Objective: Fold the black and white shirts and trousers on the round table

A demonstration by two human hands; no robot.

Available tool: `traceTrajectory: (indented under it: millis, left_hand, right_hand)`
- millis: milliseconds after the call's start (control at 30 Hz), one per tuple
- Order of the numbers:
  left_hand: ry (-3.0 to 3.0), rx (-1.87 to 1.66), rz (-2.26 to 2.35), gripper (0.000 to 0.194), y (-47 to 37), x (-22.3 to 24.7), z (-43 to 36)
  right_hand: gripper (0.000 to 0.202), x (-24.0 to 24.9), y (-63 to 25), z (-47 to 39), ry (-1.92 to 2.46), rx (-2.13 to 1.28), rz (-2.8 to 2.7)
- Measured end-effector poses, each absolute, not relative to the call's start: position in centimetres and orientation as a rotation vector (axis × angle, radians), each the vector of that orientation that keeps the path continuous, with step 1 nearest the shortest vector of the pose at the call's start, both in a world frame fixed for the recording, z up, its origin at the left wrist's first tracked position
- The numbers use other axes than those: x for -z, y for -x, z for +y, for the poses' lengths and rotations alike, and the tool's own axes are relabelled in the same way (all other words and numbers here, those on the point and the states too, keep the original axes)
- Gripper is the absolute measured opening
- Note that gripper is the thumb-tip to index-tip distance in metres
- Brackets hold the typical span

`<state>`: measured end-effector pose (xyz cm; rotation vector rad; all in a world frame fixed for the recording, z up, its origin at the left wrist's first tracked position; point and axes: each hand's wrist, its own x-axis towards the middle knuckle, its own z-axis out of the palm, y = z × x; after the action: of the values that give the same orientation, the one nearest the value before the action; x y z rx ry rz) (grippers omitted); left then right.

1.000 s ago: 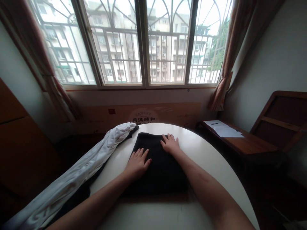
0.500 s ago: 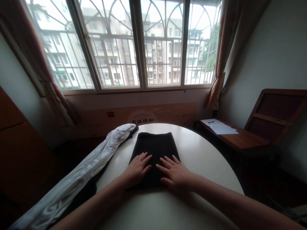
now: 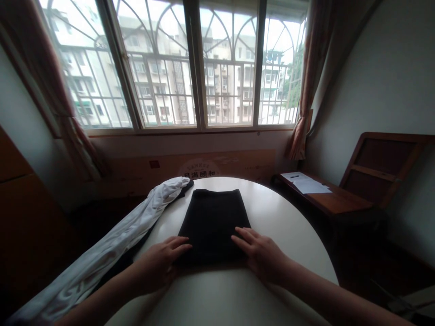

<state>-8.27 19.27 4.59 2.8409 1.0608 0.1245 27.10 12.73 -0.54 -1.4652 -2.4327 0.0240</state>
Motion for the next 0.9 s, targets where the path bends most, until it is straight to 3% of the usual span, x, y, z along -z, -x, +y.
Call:
traceTrajectory:
  millis: [100,233,367,500,667,800,900]
  left_hand:
    - [-2.859,-0.189,1.044,0.07,9.1,-3.7,19.7]
    - [-2.596,-0.52,1.076,0.042,9.0,-3.2,20.7]
    - [-1.971,-0.842,1.028,0.023,8.0,-3.8,22.3]
    - [-1.516,-1.014,0.871,0.024,7.0,-4.8,23.6]
    - [-1.663,-1.014,0.821,0.024,6.7,-5.3,24.3]
    - [-1.999,-0.954,0.842,0.047,7.1,-5.2,24.8]
    - [-2.114,-0.954,0.952,0.035,7.2,-5.2,25.6]
  right_hand:
    - [0.075,0.2,-26.6,12.9,1.571,-0.123,-2.292]
    - [0.039,0.5,-27.0,14.4,1.479,-0.368,-2.036]
    - [0.03,1.4,-27.9,16.4,1.231,-0.547,-1.795]
    - [0.031,1.0,-28.6,17.0,1.09,-0.581,-1.749]
    - [0.061,0.4,-29.2,16.5,1.038,-0.387,-2.013]
    - [0.043,1.1,-29.9,17.3,1.033,-0.387,-1.965]
    - [0.029,1.2,-30.2,18.3,1.081,-0.551,-1.818]
